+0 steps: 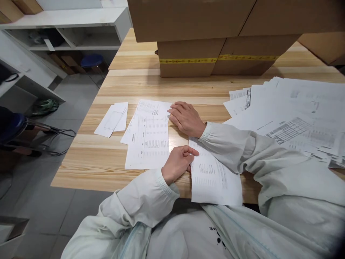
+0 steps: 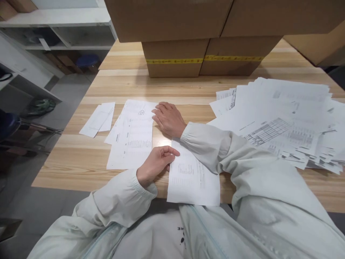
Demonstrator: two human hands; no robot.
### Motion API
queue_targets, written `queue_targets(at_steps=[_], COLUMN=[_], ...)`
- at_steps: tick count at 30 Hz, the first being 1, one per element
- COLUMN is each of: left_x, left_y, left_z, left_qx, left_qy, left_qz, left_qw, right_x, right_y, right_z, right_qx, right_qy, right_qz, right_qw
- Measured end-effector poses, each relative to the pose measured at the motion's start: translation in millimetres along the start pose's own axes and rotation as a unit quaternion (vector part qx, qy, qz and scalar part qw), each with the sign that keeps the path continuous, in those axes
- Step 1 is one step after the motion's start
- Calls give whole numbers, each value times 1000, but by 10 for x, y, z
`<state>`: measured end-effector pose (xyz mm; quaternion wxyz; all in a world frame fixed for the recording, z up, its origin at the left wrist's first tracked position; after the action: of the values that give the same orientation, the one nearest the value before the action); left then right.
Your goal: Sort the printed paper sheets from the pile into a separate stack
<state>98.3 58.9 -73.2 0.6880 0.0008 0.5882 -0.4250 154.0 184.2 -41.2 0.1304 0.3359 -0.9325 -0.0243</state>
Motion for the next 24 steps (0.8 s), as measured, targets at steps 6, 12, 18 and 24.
queue_targets(at_steps=[6,12,18,24], left_x=[9,62,-213,-350], left_y=[30,-451,-1043,-859], left_z=[-4,-41,-74,160], left_qx=[-2,-44,-156,-101], left_qy=[21,167,301,297], left_qz=[11,135,357,378], left_qw=[1000,976,870,871], right_x=[-52,77,120,172], right_y=[-16,-1005,-2371,-2520], right_z=[-174,-1096,-732,-318], right_qx=[-55,-209,-115,-177], right_qy=[8,56,362,460], right_qz=[6,31,258,362], right_qw=[998,976,888,791])
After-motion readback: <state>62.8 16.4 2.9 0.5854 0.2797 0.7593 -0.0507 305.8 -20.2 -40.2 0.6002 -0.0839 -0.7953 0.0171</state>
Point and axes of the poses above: each hand's wrist, its own y-axis towards the middle knuckle, its own z-axis out of the palm, x = y × z, the point moved 7 cm from there along y, towards the middle knuckle, and after that the axes turned 14 degrees about x, right-handed, at the moved point
